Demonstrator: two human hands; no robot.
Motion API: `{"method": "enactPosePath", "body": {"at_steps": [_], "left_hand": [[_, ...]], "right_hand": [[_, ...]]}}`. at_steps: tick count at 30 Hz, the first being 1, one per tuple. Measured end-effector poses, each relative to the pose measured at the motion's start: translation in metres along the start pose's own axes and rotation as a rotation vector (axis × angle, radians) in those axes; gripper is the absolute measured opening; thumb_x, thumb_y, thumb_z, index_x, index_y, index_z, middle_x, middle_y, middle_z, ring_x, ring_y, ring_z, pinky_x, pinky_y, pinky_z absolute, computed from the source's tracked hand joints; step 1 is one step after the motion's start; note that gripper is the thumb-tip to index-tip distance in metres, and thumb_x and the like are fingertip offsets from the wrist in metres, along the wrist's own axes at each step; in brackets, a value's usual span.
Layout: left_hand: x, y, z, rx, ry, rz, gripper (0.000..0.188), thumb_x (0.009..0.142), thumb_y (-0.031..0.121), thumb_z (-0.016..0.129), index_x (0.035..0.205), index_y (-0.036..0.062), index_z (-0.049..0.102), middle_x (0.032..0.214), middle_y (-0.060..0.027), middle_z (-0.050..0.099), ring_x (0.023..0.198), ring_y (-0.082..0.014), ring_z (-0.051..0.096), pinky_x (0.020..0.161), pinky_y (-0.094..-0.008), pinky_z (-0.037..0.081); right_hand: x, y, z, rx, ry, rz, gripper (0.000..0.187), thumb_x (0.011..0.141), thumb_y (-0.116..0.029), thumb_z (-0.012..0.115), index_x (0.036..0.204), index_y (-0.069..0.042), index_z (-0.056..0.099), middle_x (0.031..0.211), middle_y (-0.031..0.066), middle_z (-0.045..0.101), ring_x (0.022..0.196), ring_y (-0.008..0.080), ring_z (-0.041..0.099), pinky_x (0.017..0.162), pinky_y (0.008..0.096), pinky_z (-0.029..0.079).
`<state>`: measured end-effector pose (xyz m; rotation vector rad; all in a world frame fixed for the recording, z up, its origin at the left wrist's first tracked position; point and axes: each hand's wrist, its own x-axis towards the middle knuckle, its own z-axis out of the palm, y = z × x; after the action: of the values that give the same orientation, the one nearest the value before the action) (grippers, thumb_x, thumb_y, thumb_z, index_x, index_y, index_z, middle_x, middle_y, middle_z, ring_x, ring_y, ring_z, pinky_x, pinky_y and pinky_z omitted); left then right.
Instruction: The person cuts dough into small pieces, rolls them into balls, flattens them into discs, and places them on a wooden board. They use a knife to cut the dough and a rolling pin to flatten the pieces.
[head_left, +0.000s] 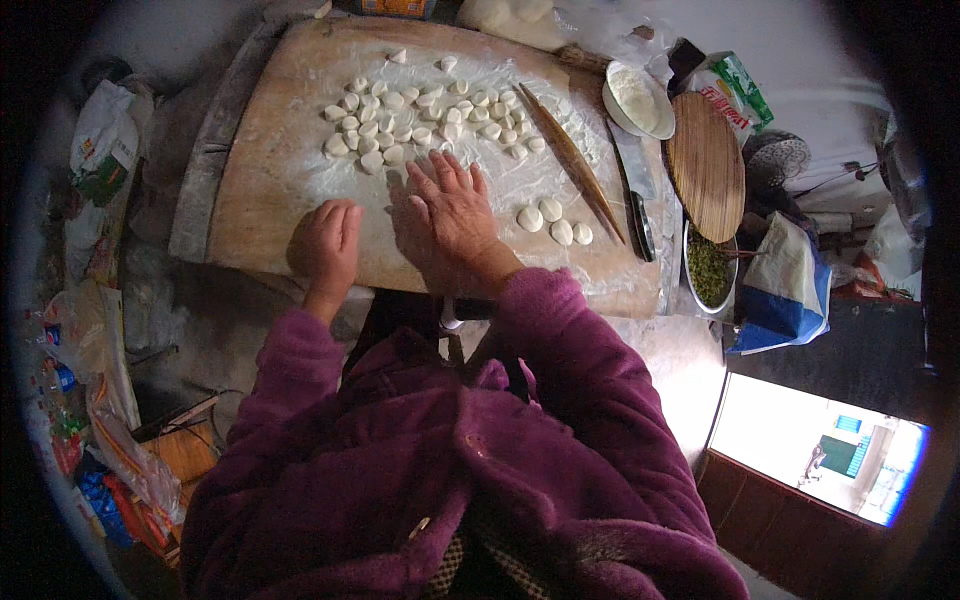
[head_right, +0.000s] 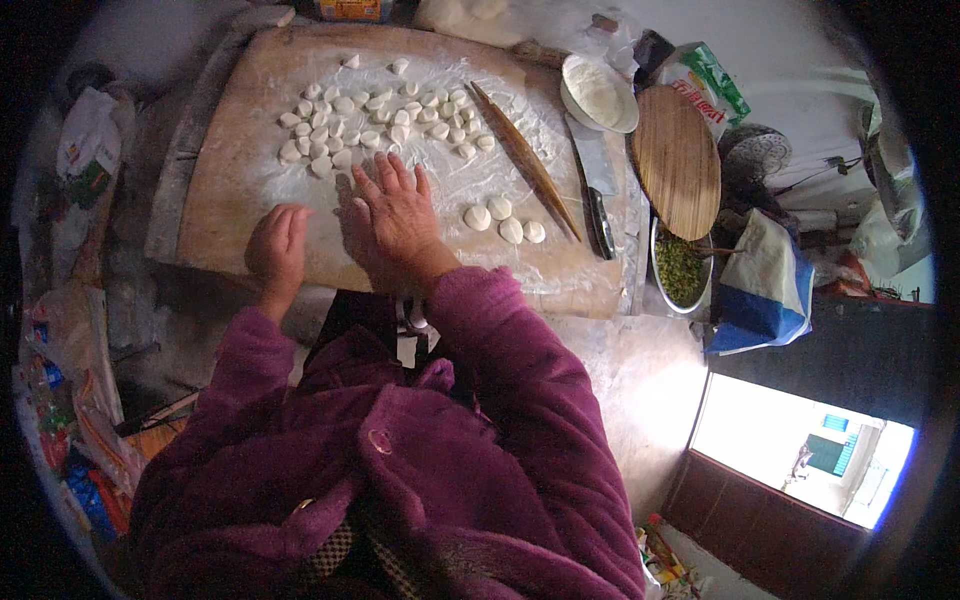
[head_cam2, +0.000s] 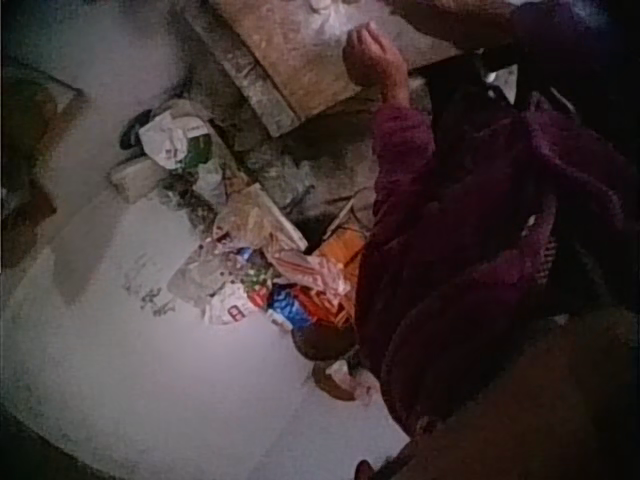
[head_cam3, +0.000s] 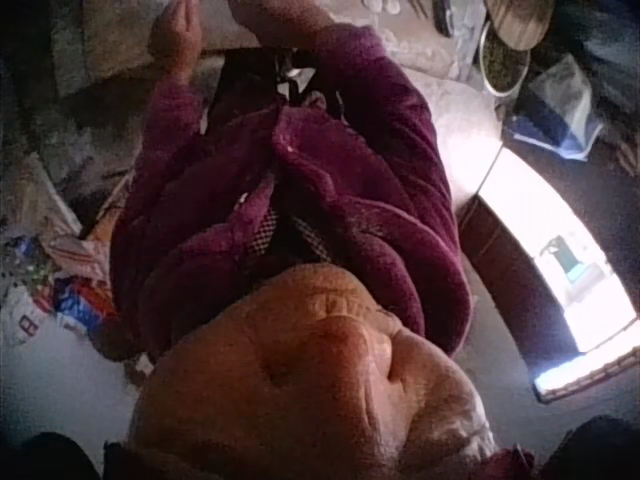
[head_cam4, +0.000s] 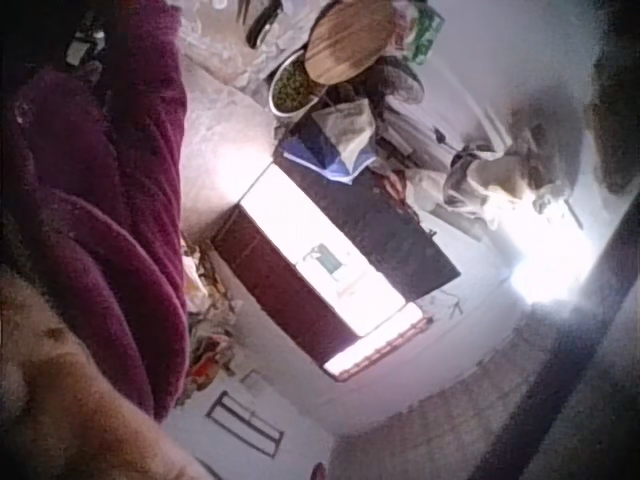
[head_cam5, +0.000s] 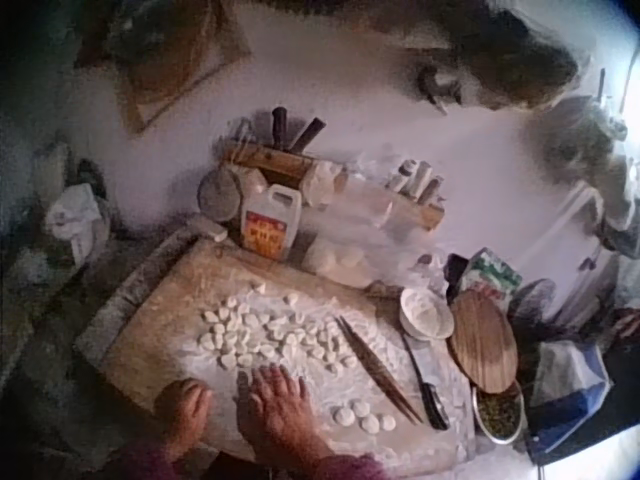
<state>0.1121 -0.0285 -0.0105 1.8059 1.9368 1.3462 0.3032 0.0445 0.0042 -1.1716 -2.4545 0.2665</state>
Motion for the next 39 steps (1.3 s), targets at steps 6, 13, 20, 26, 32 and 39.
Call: {"method": "enactPosePath", "body": {"at_steps": [6, 13, 20, 26, 32, 39], "left_hand": [[-0.002, -0.001, -0.003, 0.169, -0.058, -0.003, 0.02, 0.096, 0.018, 0.052, 0.092, 0.0052, 0.067, 0.096, -0.0101, 0.067, 0.09, -0.0305, 0.063, 0.079, -0.0384, 0.048], [-0.001, -0.001, -0.007, 0.27, -0.068, 0.024, 0.021, 0.095, 0.021, 0.053, 0.092, 0.0047, 0.066, 0.094, -0.0106, 0.066, 0.089, -0.0315, 0.062, 0.078, -0.04, 0.049], [-0.001, 0.003, -0.006, 0.232, -0.004, 0.041, 0.019, 0.094, 0.021, 0.056, 0.092, 0.0052, 0.066, 0.092, -0.0105, 0.066, 0.085, -0.0323, 0.062, 0.074, -0.0408, 0.049], [-0.002, 0.002, -0.007, 0.223, -0.013, -0.013, 0.019, 0.092, 0.022, 0.057, 0.088, 0.0052, 0.066, 0.09, -0.0095, 0.067, 0.082, -0.0319, 0.063, 0.071, -0.0409, 0.049], [-0.001, 0.0, -0.004, 0.16, 0.047, 0.062, 0.019, 0.092, 0.021, 0.058, 0.086, 0.0048, 0.065, 0.089, -0.0102, 0.066, 0.08, -0.0323, 0.062, 0.07, -0.0409, 0.049], [-0.001, 0.002, -0.004, 0.149, 0.014, 0.02, 0.02, 0.092, 0.02, 0.057, 0.087, 0.0031, 0.066, 0.089, -0.0116, 0.066, 0.081, -0.0329, 0.062, 0.071, -0.0411, 0.049]], "right_hand": [[0.011, 0.003, 0.014, -0.005, 0.005, -0.035, 0.048, 0.093, -0.038, 0.05, 0.134, -0.013, 0.051, 0.139, 0.0239, 0.044, 0.132, 0.041, 0.038, 0.11, 0.0573, 0.024], [0.014, 0.049, -0.022, -0.386, -0.277, -0.066, 0.041, 0.091, -0.033, 0.056, 0.126, -0.012, 0.056, 0.128, 0.0155, 0.054, 0.126, 0.035, 0.045, 0.104, 0.0535, 0.035], [0.049, 0.092, -0.02, -0.091, 0.143, 0.013, 0.032, 0.088, -0.012, 0.058, 0.119, -0.006, 0.059, 0.114, 0.0144, 0.059, 0.107, 0.0364, 0.055, 0.09, 0.0454, 0.046], [0.073, 0.06, 0.02, -0.078, 0.019, 0.114, 0.023, 0.086, -0.014, 0.061, 0.106, -0.004, 0.059, 0.108, 0.0162, 0.057, 0.101, 0.0371, 0.057, 0.081, 0.0458, 0.05], [0.021, 0.051, -0.002, 0.541, -0.126, 0.381, 0.023, 0.088, -0.021, 0.064, 0.1, -0.001, 0.068, 0.099, 0.0184, 0.058, 0.083, 0.0374, 0.061, 0.071, 0.042, 0.049], [-0.022, 0.023, -0.016, 0.08, 0.015, 0.189, 0.026, 0.083, -0.023, 0.068, 0.104, -0.007, 0.07, 0.113, 0.0174, 0.059, 0.102, 0.0354, 0.058, 0.084, 0.0405, 0.048]]}}
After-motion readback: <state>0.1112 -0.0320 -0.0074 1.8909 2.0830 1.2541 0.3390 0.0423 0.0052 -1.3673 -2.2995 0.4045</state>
